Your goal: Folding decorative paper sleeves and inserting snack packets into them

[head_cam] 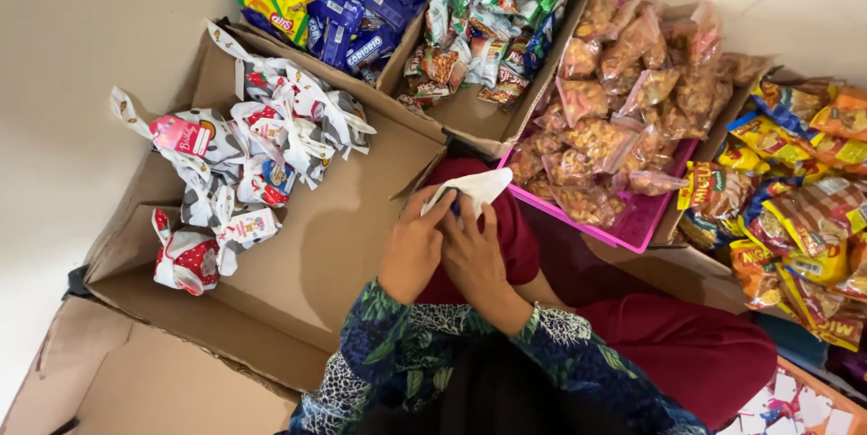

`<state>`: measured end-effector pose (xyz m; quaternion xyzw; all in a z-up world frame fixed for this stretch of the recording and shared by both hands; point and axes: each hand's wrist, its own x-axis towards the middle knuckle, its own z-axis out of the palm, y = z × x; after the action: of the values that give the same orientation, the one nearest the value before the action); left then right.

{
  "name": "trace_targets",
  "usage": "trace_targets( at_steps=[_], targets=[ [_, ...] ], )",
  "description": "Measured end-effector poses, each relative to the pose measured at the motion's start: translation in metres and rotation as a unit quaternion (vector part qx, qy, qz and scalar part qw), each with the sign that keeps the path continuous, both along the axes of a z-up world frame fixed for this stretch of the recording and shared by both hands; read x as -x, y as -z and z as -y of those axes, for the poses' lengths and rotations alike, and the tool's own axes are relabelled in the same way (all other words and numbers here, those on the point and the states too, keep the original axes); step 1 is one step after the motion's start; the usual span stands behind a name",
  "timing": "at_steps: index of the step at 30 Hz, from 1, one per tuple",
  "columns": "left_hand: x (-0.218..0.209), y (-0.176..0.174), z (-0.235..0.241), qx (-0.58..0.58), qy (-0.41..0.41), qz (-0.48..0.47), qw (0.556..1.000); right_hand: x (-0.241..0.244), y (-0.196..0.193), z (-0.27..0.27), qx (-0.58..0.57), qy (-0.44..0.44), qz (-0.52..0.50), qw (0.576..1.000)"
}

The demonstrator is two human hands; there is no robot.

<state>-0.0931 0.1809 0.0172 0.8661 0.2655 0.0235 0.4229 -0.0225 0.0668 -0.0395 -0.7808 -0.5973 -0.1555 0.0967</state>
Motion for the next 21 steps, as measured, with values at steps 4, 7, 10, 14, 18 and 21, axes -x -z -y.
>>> trace_targets(
  at_steps=[4, 7, 10, 14, 18, 21],
  targets=[
    [0.004, 0.021, -0.003, -0.064, -0.019, -0.059, 0.996, -0.001, 0.000, -0.002, 0.006, 0.001, -0.020, 1.000],
    [0.003, 0.029, -0.008, -0.023, 0.009, -0.044, 0.999, 0.003, -0.008, -0.007, 0.027, 0.012, 0.017, 0.999],
    [-0.001, 0.022, -0.015, 0.028, -0.003, -0.006, 1.000, -0.011, -0.008, -0.019, 0.054, 0.008, 0.025, 0.998],
    [0.007, 0.016, -0.053, 0.098, -0.055, 0.025, 0.993, -0.072, -0.064, -0.057, 0.108, -0.097, -0.324, 0.935],
    [0.021, -0.005, -0.097, 0.152, -0.134, 0.097, 0.975, -0.127, -0.093, -0.103, -0.038, -0.066, -0.491, 0.868],
    [0.016, -0.039, -0.121, 0.087, -0.176, 0.106, 0.975, -0.175, 0.018, -0.155, -0.043, -0.061, -0.338, 0.938]
  ],
)
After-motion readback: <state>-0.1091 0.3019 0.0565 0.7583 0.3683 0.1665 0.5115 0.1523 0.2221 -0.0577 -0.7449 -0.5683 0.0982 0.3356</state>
